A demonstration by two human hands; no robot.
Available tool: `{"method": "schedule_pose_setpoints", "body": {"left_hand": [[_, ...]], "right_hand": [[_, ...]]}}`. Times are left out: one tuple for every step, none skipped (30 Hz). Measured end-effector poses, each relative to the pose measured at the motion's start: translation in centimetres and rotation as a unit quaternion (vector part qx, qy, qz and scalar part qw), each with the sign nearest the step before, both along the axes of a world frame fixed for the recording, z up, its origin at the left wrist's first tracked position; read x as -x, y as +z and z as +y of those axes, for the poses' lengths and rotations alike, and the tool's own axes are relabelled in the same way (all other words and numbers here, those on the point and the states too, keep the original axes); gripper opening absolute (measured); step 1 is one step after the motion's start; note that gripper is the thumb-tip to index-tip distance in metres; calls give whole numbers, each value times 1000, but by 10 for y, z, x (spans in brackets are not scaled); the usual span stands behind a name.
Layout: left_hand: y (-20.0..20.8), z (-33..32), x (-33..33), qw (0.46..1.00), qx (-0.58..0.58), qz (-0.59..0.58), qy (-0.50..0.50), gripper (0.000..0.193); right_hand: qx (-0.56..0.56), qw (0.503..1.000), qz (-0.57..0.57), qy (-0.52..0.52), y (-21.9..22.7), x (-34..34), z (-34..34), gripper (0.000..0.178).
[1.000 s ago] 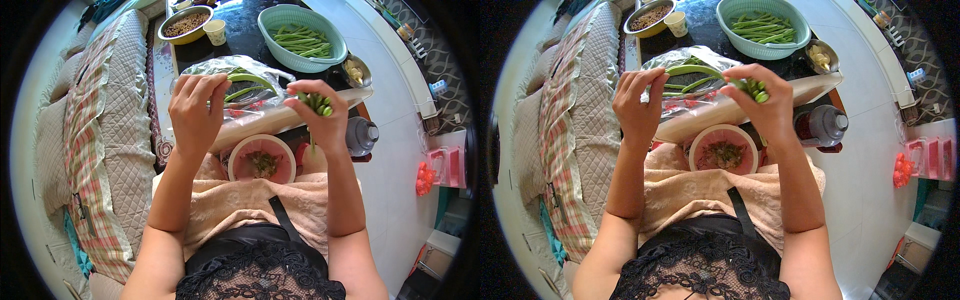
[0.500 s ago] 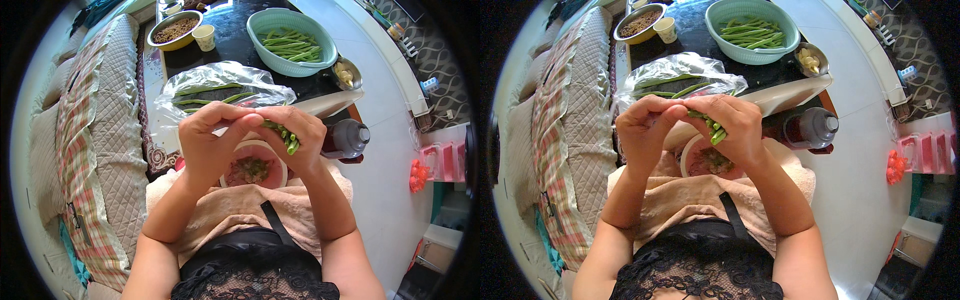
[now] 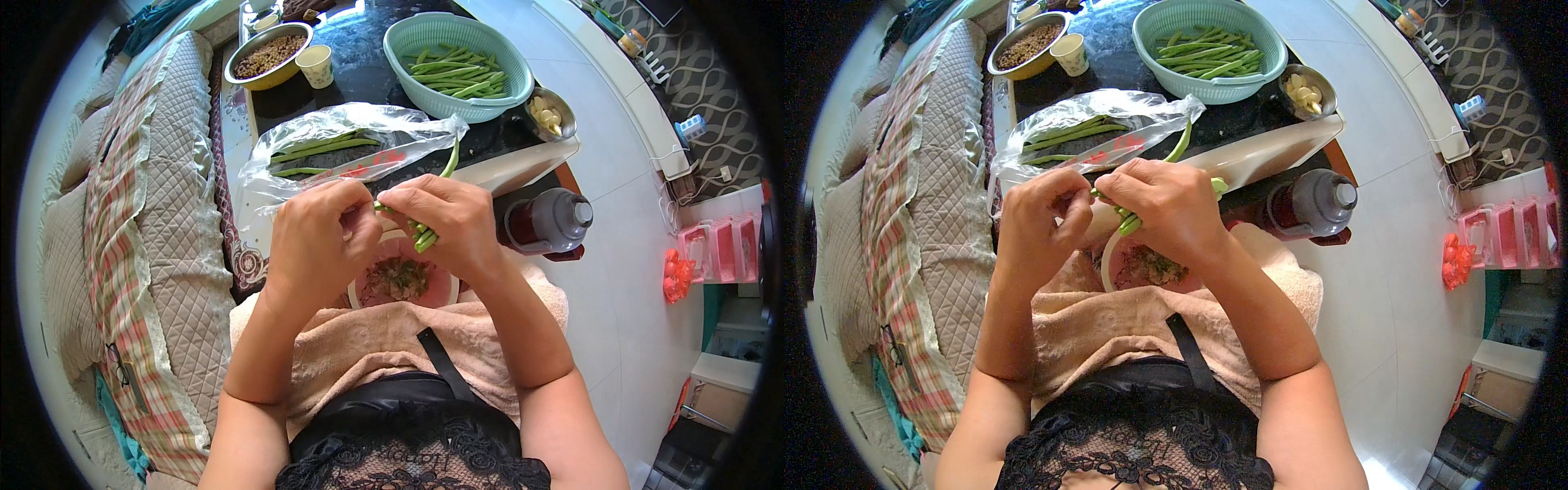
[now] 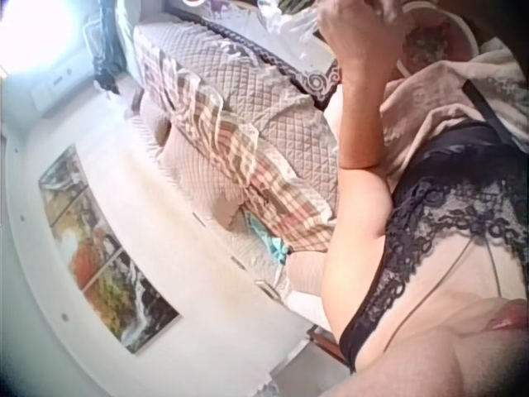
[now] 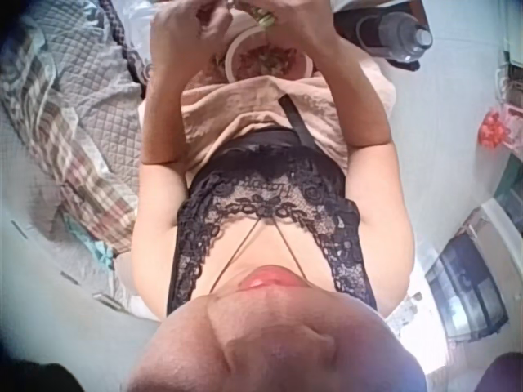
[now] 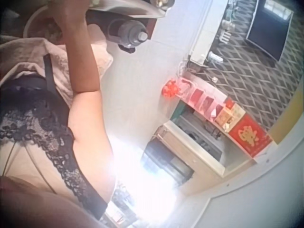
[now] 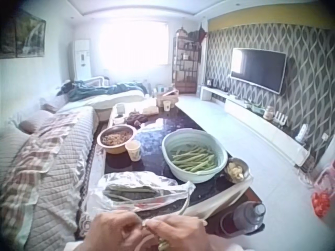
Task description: The person sits on the floor and snaps the ends off green beans by hand, placing the trimmed beans into a bowl on their lap. They continue this process with multiple beans from a plastic bag.
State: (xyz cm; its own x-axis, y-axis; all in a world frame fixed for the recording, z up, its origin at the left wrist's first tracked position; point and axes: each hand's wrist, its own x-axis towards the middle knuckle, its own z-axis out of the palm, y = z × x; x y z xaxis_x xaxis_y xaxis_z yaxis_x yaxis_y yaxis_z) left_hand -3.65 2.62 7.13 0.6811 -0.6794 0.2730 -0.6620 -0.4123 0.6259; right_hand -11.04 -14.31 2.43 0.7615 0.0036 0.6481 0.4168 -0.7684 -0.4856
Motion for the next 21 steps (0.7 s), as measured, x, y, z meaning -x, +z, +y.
{"method": "schedule_pose_setpoints", "body": {"left_hand": [[-1,0,-2,999,11,50,2,9],[-2,1,-5,995,22,99,8,10],[-4,2,-7,988,33,148,13,12],[-11,2,-10,981,66,182,6,12],[-19,2,-12,972,98,215,0,14],[-23,2,-14,960,130,248,-6,16],[-25,1,-15,940,168,296,-16,17],[-26,-2,-15,916,207,343,-29,17],[-26,-5,-15,887,244,389,-41,17],[-28,-6,-15,885,238,397,-47,17],[-31,-4,-19,903,183,383,-62,17],[-35,-3,-23,918,127,369,-78,17],[-38,-2,-26,928,71,353,-93,17],[-44,-5,-28,955,-14,276,-111,15],[-48,-6,-26,955,-60,262,-128,14],[-52,-7,-23,952,-106,247,-145,13],[-55,-8,-19,947,-153,231,-161,12],[-58,-10,-16,949,-170,204,-167,10],[-67,-11,-16,963,-151,175,-139,11],[-75,-13,-16,974,-133,146,-108,11],[-81,-14,-18,984,-114,117,-77,12]], "right_hand": [[-3,1000,8,-4,1,0,0,51],[-7,1000,15,-6,1,0,1,50],[-10,1000,23,-7,2,0,2,49],[-30,999,18,-12,1,-1,2,45],[-50,999,13,-16,1,-1,3,42],[-71,997,8,-20,1,-2,3,39],[-121,992,10,-18,1,-4,3,34],[-169,985,12,-19,0,-5,3,30],[-217,976,14,-19,-1,-5,2,25],[-317,948,19,-11,-1,-5,1,16],[-403,914,50,-16,4,-5,-2,14],[-471,882,30,-5,5,-5,-9,15],[-536,844,10,7,6,-7,-18,15],[-579,815,-12,4,6,-7,-28,17],[-621,783,-34,3,4,-8,-38,18],[-660,750,-51,6,3,-7,-47,21],[-676,734,-56,15,0,-5,-56,22],[-698,712,-68,42,-1,-4,-63,22],[-717,689,-80,69,-2,-3,-69,22],[-738,663,-86,89,-4,-3,-73,22],[-745,655,-84,95,-6,-3,-75,22]]}}
